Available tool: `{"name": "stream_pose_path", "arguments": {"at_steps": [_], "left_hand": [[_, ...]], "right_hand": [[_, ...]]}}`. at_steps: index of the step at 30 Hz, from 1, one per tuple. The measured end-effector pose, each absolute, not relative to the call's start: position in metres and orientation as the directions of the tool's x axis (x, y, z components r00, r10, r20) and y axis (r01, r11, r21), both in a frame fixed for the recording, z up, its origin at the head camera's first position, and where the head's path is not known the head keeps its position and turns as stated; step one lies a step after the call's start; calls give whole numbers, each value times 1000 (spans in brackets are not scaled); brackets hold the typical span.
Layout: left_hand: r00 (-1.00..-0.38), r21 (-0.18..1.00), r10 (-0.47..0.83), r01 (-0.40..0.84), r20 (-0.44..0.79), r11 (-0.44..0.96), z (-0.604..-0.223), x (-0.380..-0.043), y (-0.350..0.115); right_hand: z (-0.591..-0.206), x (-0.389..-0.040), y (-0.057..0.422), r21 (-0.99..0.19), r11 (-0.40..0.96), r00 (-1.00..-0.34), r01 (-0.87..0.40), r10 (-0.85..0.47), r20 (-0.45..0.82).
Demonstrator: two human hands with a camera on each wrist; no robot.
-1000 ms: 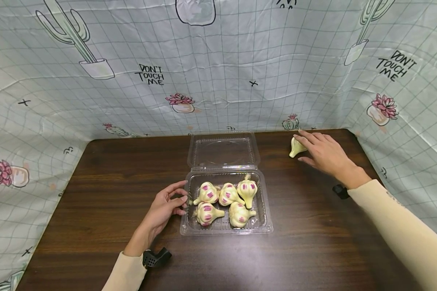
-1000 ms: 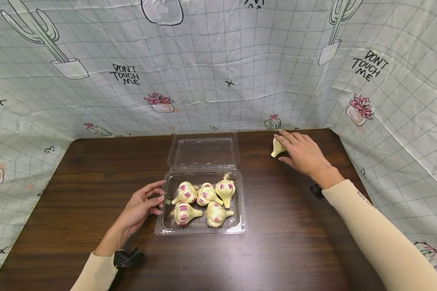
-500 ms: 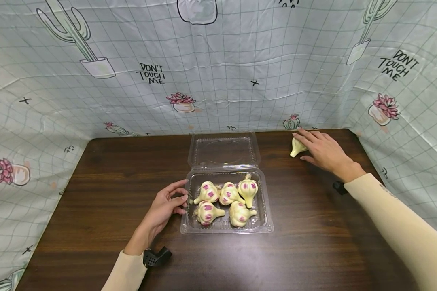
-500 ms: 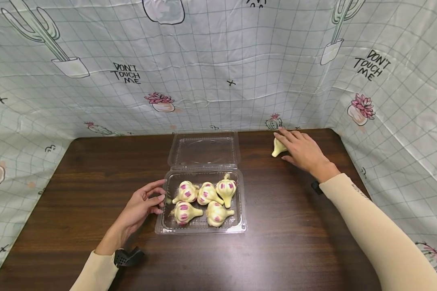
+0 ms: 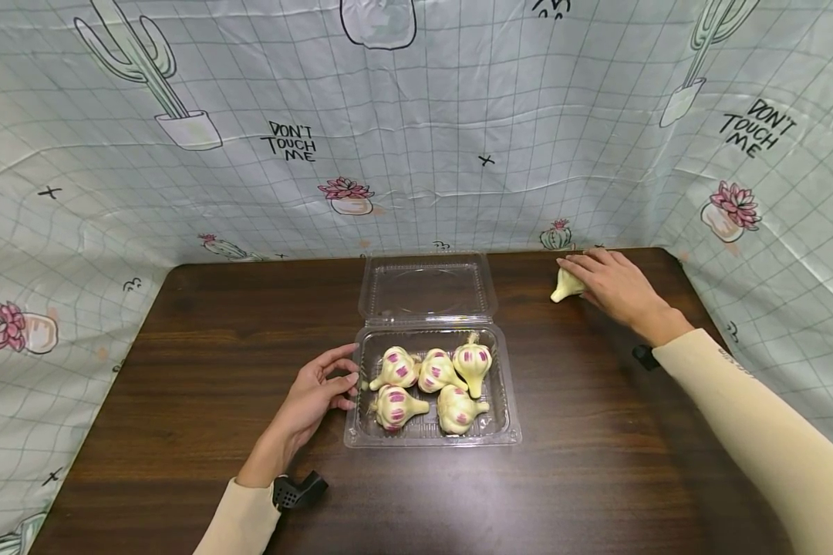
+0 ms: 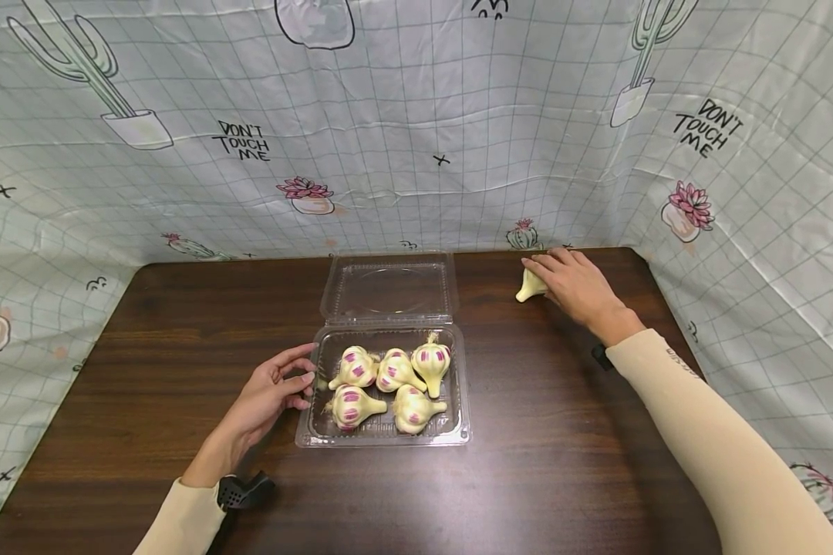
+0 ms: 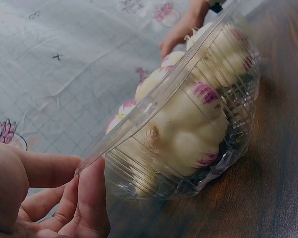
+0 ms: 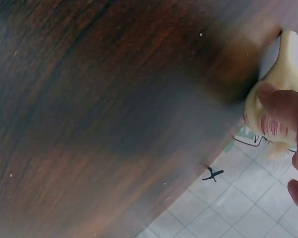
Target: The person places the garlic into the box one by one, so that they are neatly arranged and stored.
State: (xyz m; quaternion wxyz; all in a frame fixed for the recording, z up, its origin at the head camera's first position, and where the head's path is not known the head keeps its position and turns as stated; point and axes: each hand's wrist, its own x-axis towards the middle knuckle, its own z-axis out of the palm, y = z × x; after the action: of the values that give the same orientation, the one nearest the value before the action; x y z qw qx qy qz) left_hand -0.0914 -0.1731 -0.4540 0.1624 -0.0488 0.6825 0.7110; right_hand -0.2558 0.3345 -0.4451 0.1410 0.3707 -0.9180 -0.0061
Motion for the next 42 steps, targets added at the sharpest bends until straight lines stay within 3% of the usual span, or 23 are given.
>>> {"name": "stream_pose_path", "arguments": {"at_steps": [8,19,32,42], "left_hand": [[-942,954,162,-299,-293,-14,-455,-91,-172],[-946,958,169,-284,-277,-22,-455,-92,-174],[-945,958,168,-288,-281,-16,-455,-92,-173],[-944,957,170,-289,-283,-11,-455,-92,-173]], "right_hand": [[-439,-249,333,95,703,-650,-704,-693,311],[-398,-216,287,99,633,-530,-767,-714,458],[-374,-170,219,193,469,-335,-862,-812,479],[-374,-139,174,244,365,-242,-899,-876,417]]}}
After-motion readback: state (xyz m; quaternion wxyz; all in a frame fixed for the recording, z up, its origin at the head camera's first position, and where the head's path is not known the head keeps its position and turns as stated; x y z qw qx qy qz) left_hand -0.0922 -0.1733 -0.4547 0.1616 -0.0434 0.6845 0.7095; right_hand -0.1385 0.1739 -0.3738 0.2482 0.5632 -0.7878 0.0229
